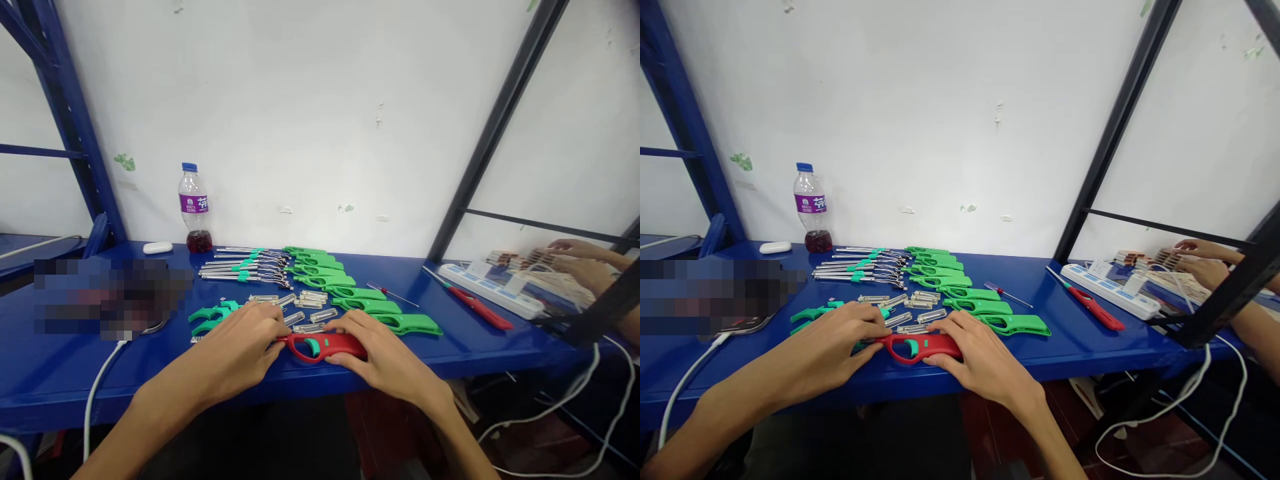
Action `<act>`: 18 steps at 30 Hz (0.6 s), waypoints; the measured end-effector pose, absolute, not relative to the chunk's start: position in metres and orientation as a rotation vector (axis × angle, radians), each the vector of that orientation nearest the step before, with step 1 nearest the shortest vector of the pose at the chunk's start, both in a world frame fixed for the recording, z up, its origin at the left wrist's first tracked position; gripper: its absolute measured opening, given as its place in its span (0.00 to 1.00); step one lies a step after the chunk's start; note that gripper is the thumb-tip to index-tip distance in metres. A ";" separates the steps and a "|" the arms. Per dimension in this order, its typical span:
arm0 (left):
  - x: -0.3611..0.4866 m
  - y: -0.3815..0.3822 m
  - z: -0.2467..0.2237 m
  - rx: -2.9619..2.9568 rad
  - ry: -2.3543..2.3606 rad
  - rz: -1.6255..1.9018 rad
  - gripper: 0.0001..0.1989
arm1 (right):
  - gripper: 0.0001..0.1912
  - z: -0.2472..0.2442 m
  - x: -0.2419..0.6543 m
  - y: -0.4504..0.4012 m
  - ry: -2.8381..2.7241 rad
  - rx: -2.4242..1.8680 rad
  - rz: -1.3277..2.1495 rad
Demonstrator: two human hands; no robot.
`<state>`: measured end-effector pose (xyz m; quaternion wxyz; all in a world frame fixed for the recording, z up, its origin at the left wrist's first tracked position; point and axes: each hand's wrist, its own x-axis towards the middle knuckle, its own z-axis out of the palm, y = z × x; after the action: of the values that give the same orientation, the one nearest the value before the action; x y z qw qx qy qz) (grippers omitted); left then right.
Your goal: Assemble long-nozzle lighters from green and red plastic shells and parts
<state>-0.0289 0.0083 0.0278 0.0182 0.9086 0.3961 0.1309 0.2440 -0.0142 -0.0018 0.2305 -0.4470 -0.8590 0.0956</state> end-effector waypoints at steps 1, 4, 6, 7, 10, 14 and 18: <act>-0.029 0.007 0.028 2.850 1.210 0.439 0.14 | 0.17 -0.001 0.246 -0.015 -2.368 -1.224 0.290; -0.032 0.005 0.029 2.909 1.150 0.578 0.14 | 0.15 0.001 0.254 -0.016 -2.342 -1.201 0.365; -0.040 0.008 0.029 2.932 1.178 0.698 0.19 | 0.14 0.003 0.260 -0.016 -2.301 -1.190 0.373; -0.045 0.011 0.029 2.944 1.208 0.748 0.24 | 0.14 0.003 0.263 -0.016 -2.283 -1.192 0.363; -0.057 0.020 0.029 2.979 1.257 0.788 0.22 | 0.16 0.003 0.268 -0.014 -2.229 -1.198 0.306; -0.051 0.022 0.026 3.005 1.152 0.707 0.15 | 0.17 -0.001 0.265 -0.014 -2.204 -1.162 0.271; -0.032 0.013 0.021 3.000 1.116 0.676 0.16 | 0.19 -0.001 0.262 -0.019 -2.200 -1.107 0.244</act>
<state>-0.0319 0.0125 0.0207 -0.0650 0.9151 0.3404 0.2061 0.2618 -0.0188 -0.0012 0.3272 -0.4226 -0.8400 0.0930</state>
